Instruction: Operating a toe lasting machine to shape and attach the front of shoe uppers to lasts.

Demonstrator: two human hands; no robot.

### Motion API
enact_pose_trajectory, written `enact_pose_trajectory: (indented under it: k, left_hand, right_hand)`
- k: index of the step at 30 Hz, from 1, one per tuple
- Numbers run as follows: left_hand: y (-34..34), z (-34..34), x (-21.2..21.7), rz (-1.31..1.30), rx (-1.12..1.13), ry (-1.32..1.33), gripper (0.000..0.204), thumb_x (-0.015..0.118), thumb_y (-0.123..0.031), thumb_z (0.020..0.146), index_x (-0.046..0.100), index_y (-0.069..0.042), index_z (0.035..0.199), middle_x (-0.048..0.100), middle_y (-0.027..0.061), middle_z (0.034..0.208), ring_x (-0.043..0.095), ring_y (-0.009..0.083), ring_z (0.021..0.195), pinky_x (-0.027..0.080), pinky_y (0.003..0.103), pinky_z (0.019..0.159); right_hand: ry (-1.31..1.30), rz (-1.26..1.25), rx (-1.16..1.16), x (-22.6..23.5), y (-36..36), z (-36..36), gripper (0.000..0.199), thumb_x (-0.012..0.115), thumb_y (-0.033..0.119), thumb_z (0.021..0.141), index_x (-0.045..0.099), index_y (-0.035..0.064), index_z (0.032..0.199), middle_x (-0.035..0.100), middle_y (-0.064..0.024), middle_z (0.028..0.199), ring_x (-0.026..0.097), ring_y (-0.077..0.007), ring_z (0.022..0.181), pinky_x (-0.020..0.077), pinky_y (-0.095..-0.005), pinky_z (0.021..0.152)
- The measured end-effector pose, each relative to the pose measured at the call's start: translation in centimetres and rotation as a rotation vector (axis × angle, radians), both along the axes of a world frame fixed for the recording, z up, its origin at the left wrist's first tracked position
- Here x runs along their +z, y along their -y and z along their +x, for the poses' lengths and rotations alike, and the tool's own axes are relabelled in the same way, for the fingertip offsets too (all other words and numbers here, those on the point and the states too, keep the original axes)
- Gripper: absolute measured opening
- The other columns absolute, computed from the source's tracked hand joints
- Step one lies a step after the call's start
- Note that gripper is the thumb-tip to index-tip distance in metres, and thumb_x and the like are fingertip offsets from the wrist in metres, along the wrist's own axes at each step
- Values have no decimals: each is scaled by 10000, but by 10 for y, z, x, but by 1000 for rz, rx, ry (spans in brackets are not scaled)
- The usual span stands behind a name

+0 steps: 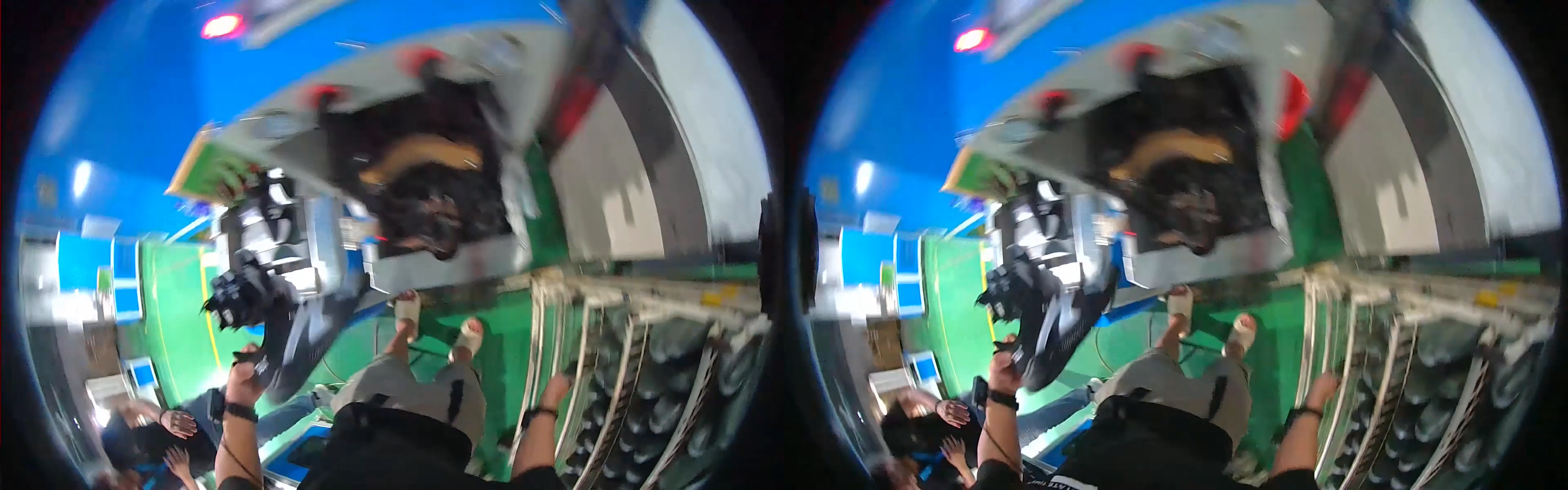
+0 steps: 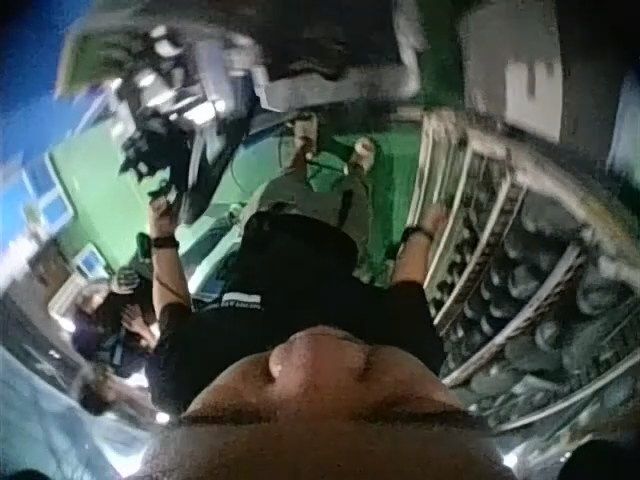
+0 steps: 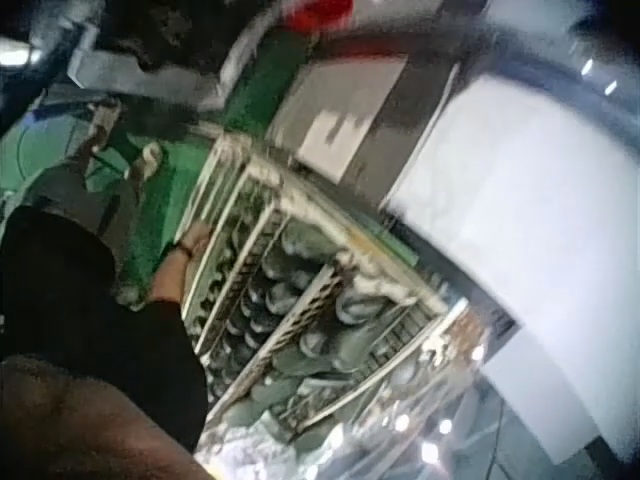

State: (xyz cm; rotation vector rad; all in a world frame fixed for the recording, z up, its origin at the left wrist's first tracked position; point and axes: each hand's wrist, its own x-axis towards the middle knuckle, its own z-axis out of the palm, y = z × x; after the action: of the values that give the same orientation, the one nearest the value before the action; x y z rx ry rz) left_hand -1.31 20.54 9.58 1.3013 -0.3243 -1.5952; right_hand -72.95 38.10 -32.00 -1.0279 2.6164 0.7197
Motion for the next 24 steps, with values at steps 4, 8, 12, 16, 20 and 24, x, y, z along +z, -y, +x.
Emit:
enact_pose_trajectory:
  k: [4, 8, 12, 16, 20, 24]
  left_hand:
    - [29, 25, -41, -80, 35, 769, 395, 834, -168, 808, 708, -3, 1145, 499, 171, 1580, 490, 288, 1423, 404, 393, 1154]
    - [86, 31, -114, 123, -602, 1358, 477, 813, -385, 819, 726, -2, 1089, 565, 324, 1388, 567, 493, 1287, 427, 491, 1151]
    - [104, 23, -105, 502, -936, 1438, 576, 678, -618, 871, 801, -108, 1108, 725, 272, 1187, 642, 474, 1227, 522, 509, 1038]
    - [167, 52, -53, 414, -476, 1425, 571, 579, -577, 963, 778, -45, 1027, 746, 280, 995, 717, 468, 1003, 563, 524, 922]
    - [296, 92, -85, 167, -147, 1353, 560, 715, -481, 906, 672, 5, 1181, 732, 290, 1030, 696, 485, 1016, 555, 534, 903]
    - [395, 127, -170, 11, 117, 1151, 715, 924, -319, 732, 581, 77, 1217, 688, 326, 1164, 662, 495, 1119, 541, 501, 946]
  right_hand:
    - [1056, -1041, -311, 142, 87, 130, 258, 624, 147, 1008, 692, -68, 1132, 734, -100, 932, 670, -153, 825, 550, -319, 776]
    - [1250, -973, 139, 317, 226, 232, 249, 618, 112, 1046, 697, -92, 1165, 762, -185, 1104, 733, -221, 1017, 573, -357, 888]
    - [897, -1229, 815, 463, 365, 294, 256, 600, 56, 1031, 690, -71, 1234, 735, -227, 1203, 710, -352, 1130, 555, -423, 989]
    - [500, -1399, 1192, 543, 470, 374, 499, 641, 193, 1016, 551, -65, 1434, 519, -262, 1532, 487, -463, 1420, 401, -547, 1169]
    - [-2, -1176, 1160, 554, 524, 442, 706, 631, 488, 990, 538, -22, 1470, 460, -250, 1595, 409, -429, 1491, 257, -569, 1220]
    - [-63, -1375, 1214, 537, 538, 441, 687, 608, 482, 984, 531, 13, 1479, 522, -264, 1539, 477, -422, 1440, 277, -553, 1204]
